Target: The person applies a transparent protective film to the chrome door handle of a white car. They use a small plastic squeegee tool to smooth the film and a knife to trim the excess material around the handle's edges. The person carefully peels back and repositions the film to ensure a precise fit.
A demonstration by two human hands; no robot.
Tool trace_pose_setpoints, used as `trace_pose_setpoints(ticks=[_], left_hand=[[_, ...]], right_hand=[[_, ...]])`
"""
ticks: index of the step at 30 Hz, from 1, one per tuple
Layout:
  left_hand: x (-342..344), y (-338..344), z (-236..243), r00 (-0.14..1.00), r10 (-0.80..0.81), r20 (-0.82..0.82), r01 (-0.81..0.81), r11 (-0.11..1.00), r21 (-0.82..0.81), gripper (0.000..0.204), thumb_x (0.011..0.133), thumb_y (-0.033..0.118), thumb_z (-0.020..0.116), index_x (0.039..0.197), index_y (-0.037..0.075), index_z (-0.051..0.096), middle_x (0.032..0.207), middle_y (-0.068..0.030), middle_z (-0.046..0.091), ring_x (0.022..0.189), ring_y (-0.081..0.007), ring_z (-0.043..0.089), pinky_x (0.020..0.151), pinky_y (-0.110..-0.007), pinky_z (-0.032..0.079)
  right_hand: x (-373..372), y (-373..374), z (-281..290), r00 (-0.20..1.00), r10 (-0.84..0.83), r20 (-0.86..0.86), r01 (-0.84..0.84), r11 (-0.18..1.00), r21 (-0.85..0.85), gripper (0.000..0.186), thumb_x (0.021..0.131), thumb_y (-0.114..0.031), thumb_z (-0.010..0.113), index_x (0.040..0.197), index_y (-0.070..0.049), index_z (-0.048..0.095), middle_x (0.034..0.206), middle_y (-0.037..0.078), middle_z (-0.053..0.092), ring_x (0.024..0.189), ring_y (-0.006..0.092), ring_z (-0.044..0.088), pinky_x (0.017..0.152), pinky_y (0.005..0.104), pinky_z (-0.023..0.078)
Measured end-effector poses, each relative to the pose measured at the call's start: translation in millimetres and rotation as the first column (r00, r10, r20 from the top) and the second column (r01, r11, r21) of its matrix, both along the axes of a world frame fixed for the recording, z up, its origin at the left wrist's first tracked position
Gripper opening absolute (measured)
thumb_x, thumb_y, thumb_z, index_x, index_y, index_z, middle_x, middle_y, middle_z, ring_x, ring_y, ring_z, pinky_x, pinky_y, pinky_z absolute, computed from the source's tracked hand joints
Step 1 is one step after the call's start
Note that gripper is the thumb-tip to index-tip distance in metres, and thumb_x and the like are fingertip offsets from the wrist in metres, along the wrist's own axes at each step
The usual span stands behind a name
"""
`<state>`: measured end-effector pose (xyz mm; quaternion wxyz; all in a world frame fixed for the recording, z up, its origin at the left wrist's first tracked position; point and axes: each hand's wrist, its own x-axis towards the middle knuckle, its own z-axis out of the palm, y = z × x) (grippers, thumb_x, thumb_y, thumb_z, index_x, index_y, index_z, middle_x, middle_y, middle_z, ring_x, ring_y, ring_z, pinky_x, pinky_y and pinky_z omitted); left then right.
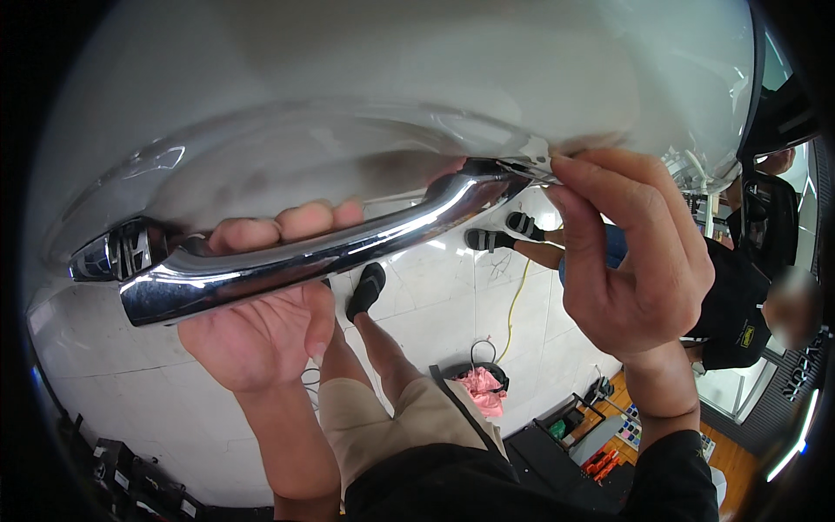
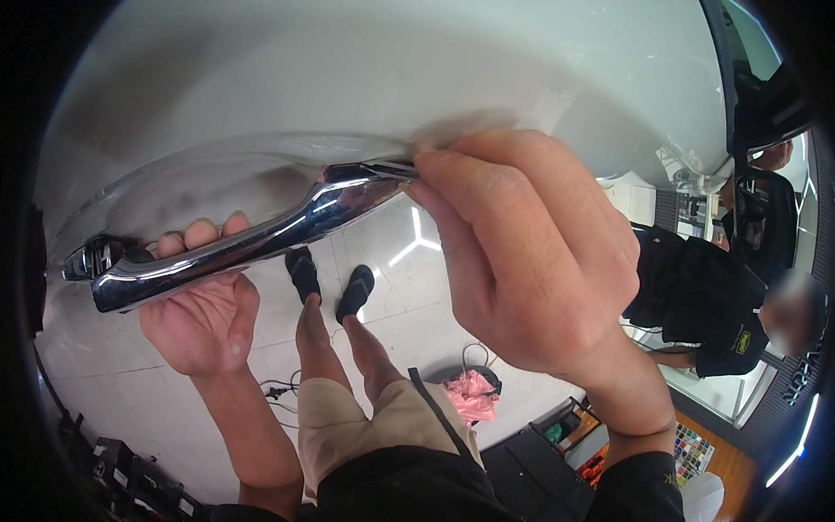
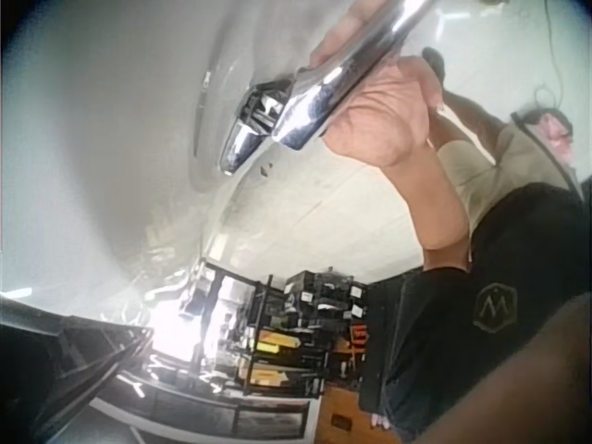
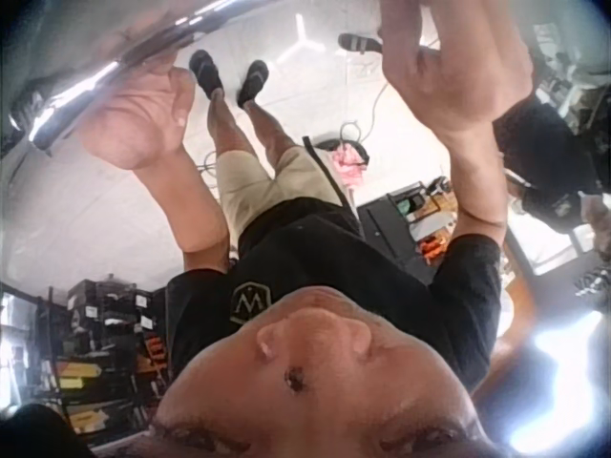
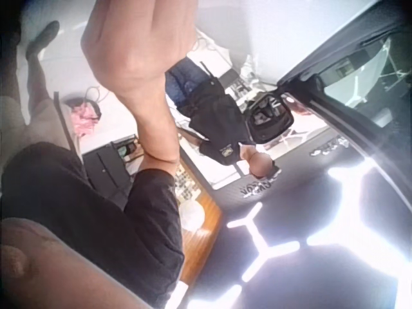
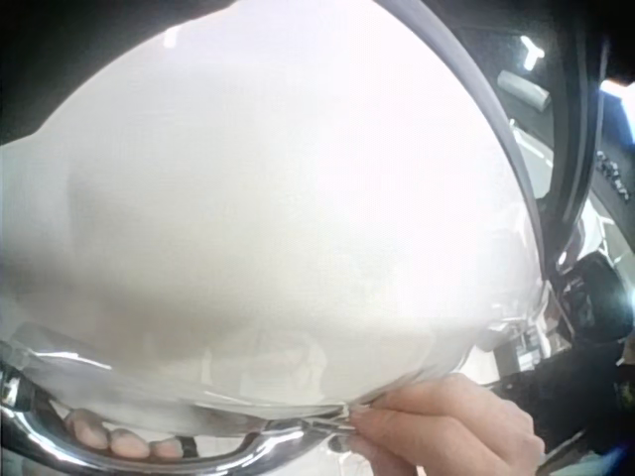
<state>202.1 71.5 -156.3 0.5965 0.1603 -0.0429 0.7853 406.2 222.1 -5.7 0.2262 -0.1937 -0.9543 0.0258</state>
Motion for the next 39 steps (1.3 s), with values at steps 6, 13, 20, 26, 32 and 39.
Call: trace_pose_setpoints(ticks=[6,13,20,26,32,39], left_hand=[[0,1,0,1.000,0.002,0.003,-0.002,1.000,-0.003,0.068,0.110,0.050,0.033,0.140,-0.008,0.054,0.144,-0.0393,0.049,0.142,-0.0578,0.038,0.056,-0.034,0.060],[0,0,-2,1.000,0.017,-0.001,-0.017,1.000,-0.004,0.068,0.110,0.049,0.032,0.139,-0.008,0.054,0.143,-0.0397,0.050,0.142,-0.0579,0.039,0.055,-0.034,0.061],[0,-2,1,1.000,0.027,-0.011,-0.027,0.999,-0.026,0.067,0.110,0.049,0.033,0.139,-0.008,0.055,0.143,-0.0381,0.051,0.141,-0.0575,0.040,0.054,-0.034,0.060],[-1,0,0,1.000,0.023,-0.010,-0.023,1.000,-0.021,0.067,0.109,0.049,0.035,0.138,-0.008,0.055,0.143,-0.0386,0.051,0.141,-0.0575,0.040,0.054,-0.035,0.060],[-1,0,0,1.000,0.022,-0.008,-0.022,1.000,-0.018,0.068,0.109,0.049,0.034,0.138,-0.008,0.055,0.143,-0.0392,0.051,0.141,-0.0582,0.040,0.054,-0.034,0.059],[0,1,0,0.999,0.033,-0.020,-0.033,0.999,-0.017,0.068,0.110,0.049,0.033,0.138,-0.008,0.055,0.142,-0.0391,0.051,0.140,-0.0583,0.041,0.053,-0.033,0.059]], right_hand=[[-3,-7,3,0.999,-0.044,0.015,0.044,0.999,-0.014,0.015,0.084,0.012,0.075,0.098,0.007,0.070,0.091,0.017,0.072,0.075,0.0213,0.071,0.066,0.0255,0.055],[-5,-7,2,0.999,-0.024,0.027,0.024,1.000,0.002,0.014,0.084,0.012,0.075,0.097,0.007,0.070,0.090,0.017,0.072,0.074,0.0220,0.071,0.065,0.0263,0.055],[-1,8,0,0.994,0.107,0.031,-0.108,0.993,0.043,0.019,0.082,0.013,0.076,0.098,0.006,0.070,0.090,0.018,0.072,0.073,0.0223,0.071,0.064,0.0267,0.056],[4,9,1,0.995,0.097,0.006,-0.097,0.995,0.003,0.019,0.082,0.012,0.076,0.100,0.007,0.069,0.091,0.019,0.072,0.074,0.0224,0.071,0.066,0.0269,0.057],[2,8,1,0.996,0.093,0.015,-0.093,0.996,-0.002,0.019,0.083,0.011,0.076,0.101,0.008,0.070,0.091,0.019,0.072,0.076,0.0222,0.071,0.066,0.0270,0.057],[2,7,0,0.996,0.081,0.024,-0.081,0.996,0.029,0.019,0.083,0.011,0.076,0.101,0.007,0.070,0.091,0.018,0.072,0.076,0.0223,0.072,0.066,0.0282,0.058]])
